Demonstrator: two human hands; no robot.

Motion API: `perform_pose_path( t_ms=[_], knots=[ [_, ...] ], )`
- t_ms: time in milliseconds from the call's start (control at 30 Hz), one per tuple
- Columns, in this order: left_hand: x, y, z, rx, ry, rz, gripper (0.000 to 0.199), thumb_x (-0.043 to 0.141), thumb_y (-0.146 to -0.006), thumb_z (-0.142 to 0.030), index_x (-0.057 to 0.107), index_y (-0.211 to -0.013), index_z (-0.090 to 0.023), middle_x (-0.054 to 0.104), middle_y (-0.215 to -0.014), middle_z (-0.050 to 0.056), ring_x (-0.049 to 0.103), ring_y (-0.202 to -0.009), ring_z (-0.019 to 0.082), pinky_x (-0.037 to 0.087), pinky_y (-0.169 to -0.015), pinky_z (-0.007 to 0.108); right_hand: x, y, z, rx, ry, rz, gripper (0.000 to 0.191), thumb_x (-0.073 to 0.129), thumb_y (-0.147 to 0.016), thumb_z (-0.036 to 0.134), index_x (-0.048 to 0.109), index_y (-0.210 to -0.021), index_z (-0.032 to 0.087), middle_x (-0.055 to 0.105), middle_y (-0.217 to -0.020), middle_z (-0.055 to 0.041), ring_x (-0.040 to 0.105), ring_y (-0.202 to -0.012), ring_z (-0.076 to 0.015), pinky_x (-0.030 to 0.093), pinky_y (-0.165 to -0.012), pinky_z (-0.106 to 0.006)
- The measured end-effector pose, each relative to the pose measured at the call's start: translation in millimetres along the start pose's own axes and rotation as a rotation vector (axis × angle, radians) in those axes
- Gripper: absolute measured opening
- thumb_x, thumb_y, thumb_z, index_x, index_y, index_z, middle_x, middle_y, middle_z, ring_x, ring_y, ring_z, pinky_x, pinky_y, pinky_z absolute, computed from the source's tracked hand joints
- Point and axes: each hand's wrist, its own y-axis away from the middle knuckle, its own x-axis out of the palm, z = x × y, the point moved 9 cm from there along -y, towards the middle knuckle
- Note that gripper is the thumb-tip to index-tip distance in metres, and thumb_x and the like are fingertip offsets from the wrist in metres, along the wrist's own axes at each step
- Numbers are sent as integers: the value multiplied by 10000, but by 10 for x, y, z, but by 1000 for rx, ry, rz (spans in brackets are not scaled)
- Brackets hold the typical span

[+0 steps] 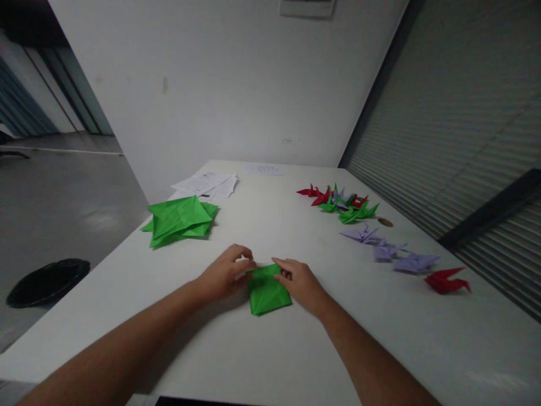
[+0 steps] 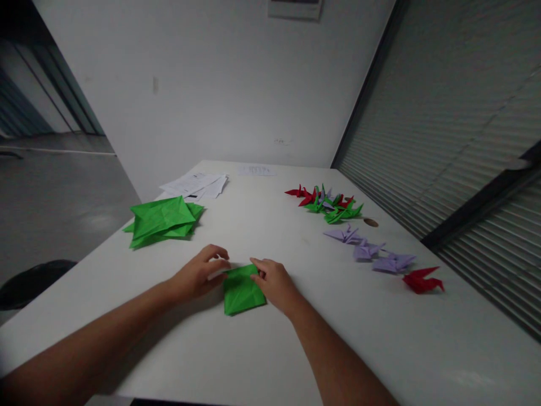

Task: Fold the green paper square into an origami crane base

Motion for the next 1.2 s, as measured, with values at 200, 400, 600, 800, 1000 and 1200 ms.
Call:
perform_pose_path(
  t_ms=[200, 400, 600, 800, 1000, 1200],
  knots=[
    [359, 67, -322, 269, -137, 338, 298, 611, -976, -249, 747, -1242, -252, 660, -1295, 166, 613, -1191, 321, 506, -1044, 469, -70, 34, 173, -112, 257, -14, 315, 676, -864, 99, 757, -1155, 190, 731, -1034, -90, 671, -939, -227, 538, -873, -361],
    [339, 82, -73, 122, -124, 248, 355, 705, -905, -237, 751, -1257, -257, 602, -1349, 176, 595, -1217, 349, 509, -1051, 513, -82, 63, 184, -46, 335, 57, 81, 694, -847, 111, 727, -837, 185, 666, -794, -28, 598, -734, -178, 449, -688, -289],
    [374, 65, 232, -178, 2, 156, 703, 857, -744, -241, 620, -1405, -207, 565, -1366, 168, 591, -1215, 337, 509, -1061, 480, -42, 47, 151, 6, 194, 38, 174, 721, -801, 98, 749, -952, 180, 706, -878, -45, 629, -766, -183, 485, -710, -298],
    [356, 37, 322, -371, 129, 104, 764, 867, -653, -221, 604, -1371, -219, 627, -1245, 114, 647, -1081, 293, 558, -935, 415, -48, 57, 77, 86, -28, -3, 358, 710, -757, 90, 717, -1102, 184, 720, -873, -28, 646, -731, -165, 517, -662, -276],
    [404, 57, 401, -425, 121, 90, 784, 851, -630, -198, 594, -1370, -219, 663, -1162, 95, 627, -1063, 301, 528, -911, 412, -61, 55, 92, 64, -50, -68, 332, 697, -779, 159, 719, -1110, 172, 744, -912, -58, 684, -742, -174, 572, -687, -301],
    [390, 64, 438, -453, 211, 28, 718, 819, -634, -149, 607, -1318, -213, 655, -1042, 49, 611, -924, 227, 511, -815, 341, -65, 67, 171, 2, -93, -138, 325, 672, -789, 160, 714, -1110, 178, 753, -916, -69, 719, -812, -198, 606, -747, -332]
  ],
)
